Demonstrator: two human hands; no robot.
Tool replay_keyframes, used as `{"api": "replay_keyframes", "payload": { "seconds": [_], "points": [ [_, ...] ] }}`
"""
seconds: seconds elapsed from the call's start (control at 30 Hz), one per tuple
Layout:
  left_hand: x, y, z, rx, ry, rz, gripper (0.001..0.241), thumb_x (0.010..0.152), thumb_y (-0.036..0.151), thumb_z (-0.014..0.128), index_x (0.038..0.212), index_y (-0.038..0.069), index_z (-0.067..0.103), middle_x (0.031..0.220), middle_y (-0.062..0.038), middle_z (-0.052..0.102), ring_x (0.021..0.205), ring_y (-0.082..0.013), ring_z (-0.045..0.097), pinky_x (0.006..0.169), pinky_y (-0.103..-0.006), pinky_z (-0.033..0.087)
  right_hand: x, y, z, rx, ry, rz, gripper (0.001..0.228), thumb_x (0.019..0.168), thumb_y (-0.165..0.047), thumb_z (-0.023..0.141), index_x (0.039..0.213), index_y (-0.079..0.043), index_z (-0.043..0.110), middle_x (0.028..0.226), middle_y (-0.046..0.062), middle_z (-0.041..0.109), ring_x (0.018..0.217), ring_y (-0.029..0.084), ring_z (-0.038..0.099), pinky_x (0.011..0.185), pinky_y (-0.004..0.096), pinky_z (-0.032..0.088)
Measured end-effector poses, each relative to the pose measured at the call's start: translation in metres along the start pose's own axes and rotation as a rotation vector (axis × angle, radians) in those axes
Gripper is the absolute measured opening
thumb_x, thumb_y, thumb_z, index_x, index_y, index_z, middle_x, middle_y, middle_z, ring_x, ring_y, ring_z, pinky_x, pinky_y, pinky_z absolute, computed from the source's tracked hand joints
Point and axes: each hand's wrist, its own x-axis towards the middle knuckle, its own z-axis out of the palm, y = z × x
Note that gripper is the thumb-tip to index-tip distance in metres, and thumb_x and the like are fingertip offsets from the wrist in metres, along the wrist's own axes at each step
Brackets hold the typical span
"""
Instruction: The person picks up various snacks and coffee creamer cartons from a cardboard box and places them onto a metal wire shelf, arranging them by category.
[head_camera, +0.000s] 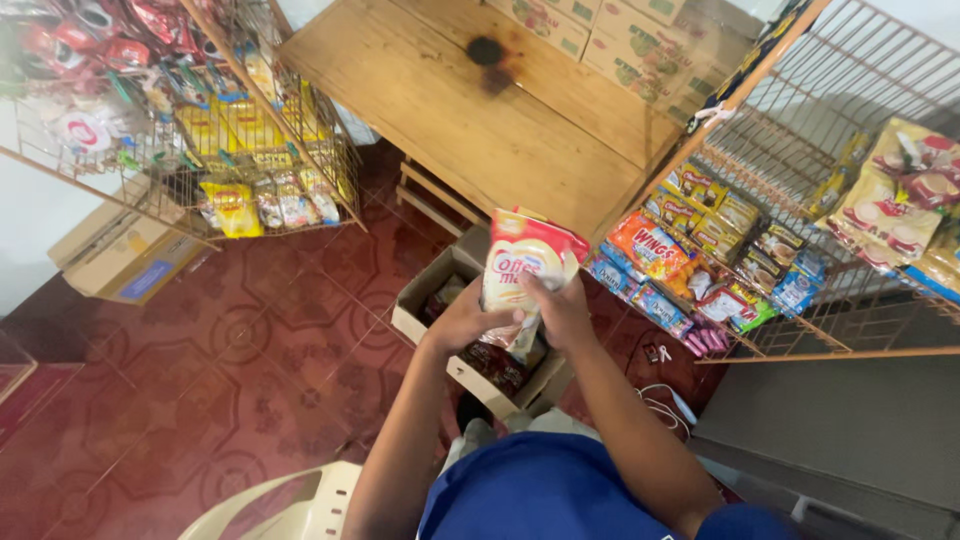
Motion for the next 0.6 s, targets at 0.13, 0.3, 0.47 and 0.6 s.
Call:
{"api": "replay_keyframes", "payload": {
  "seconds": [0.13, 0.3, 0.47, 0.6],
  "points": [
    [0.015, -0.025, 0.015, -0.035, 0.029, 0.036, 0.075, 0.075, 0.018, 0.084, 0.14, 0.0, 0.052, 0.125, -0.011, 0.069, 0.113, -0.0201, 0.066, 0.103, -0.0351, 0.051, 0.005, 0.009, -0.025, 0.034, 0.039, 0.108, 0.042, 0.092, -0.005, 0.072, 0.13, 0.002, 0.058, 0.118, 0.014, 0.069, 0.104, 0.024, 0.068, 0.091, 0.042, 0.057],
    [0.043, -0.055, 0.023, -0.043, 0.074, 0.053, 0.065, 0.076, 0.008, 0.08, 0.136, -0.003, 0.055, 0.123, -0.011, 0.071, 0.111, -0.0191, 0.067, 0.101, -0.0344, 0.052, 0.014, 0.024, -0.064, 0.248, 0.043, 0.206, 0.043, 0.098, -0.018, 0.066, 0.135, 0.001, 0.054, 0.125, 0.015, 0.068, 0.112, 0.026, 0.069, 0.096, 0.042, 0.056],
    [0.064, -0.07, 0.027, -0.174, 0.171, -0.052, 0.063, 0.078, 0.011, 0.08, 0.135, 0.0, 0.055, 0.123, -0.011, 0.072, 0.109, -0.0215, 0.069, 0.097, -0.0362, 0.055, 0.019, 0.029, -0.089, 0.333, -0.055, 0.352, 0.047, 0.103, -0.029, 0.056, 0.14, -0.002, 0.051, 0.129, 0.014, 0.066, 0.116, 0.028, 0.066, 0.099, 0.044, 0.054],
    [0.065, -0.073, 0.039, -0.24, 0.26, -0.024, 0.064, 0.076, 0.009, 0.081, 0.134, -0.001, 0.055, 0.123, -0.012, 0.071, 0.109, -0.022, 0.069, 0.097, -0.0373, 0.055, 0.026, 0.028, -0.09, 0.346, -0.217, 0.395, 0.052, 0.103, -0.036, 0.052, 0.143, -0.003, 0.048, 0.131, 0.015, 0.066, 0.118, 0.029, 0.065, 0.099, 0.046, 0.054]
  ]
}}
